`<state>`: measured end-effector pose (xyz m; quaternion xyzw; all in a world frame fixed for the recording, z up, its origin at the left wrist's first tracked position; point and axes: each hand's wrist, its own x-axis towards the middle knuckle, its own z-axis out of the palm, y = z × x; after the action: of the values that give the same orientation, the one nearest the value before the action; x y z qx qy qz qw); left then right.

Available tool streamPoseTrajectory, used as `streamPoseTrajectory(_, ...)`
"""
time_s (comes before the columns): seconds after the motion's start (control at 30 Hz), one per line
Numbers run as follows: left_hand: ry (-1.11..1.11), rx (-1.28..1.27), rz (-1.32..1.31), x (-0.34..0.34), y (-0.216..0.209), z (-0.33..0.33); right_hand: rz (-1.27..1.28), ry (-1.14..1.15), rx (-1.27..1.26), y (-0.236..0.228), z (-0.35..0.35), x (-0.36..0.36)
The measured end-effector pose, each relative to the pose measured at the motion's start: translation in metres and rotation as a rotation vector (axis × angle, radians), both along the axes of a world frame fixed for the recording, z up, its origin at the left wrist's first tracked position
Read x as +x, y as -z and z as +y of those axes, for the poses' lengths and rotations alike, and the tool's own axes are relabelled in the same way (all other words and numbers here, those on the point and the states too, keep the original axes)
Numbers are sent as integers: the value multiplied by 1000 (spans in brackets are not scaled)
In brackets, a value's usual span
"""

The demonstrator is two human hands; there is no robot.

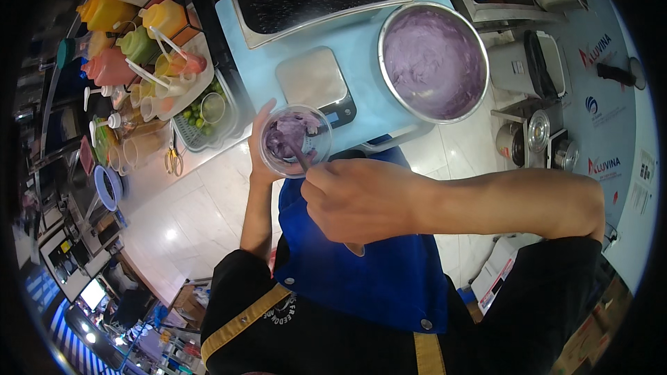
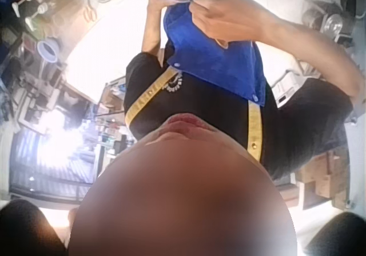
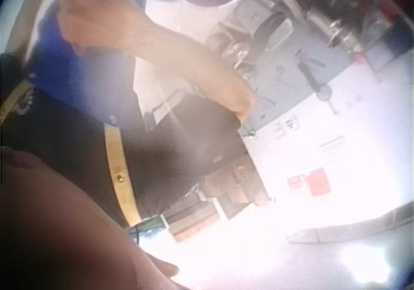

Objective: The person scoops a purple paste into a plastic cup, adds ice and a liquid, then seals the cup with a lid. The person uses a spoon and a pink spatula to transfer and smooth the paste, and a scoop to add ice.

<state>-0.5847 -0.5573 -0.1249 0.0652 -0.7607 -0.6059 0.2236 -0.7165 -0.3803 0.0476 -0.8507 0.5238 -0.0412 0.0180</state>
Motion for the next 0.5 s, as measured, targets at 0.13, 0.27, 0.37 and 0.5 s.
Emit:
streamPoseTrajectory(0.13,32,35,-7,-4,6,5,-62,-13,58,3,-2,-5)
streamPoseTrajectory(0.27,47,19,-13,-13,7,8,-236,131,138,1,0,-15)
streamPoseTrajectory(0.37,19,53,-33,-17,8,7,-311,231,181,6,6,-19)
streamPoseTrajectory(0.5,92,59,-87,-29,-5,0,-186,233,65,-2,13,-18)
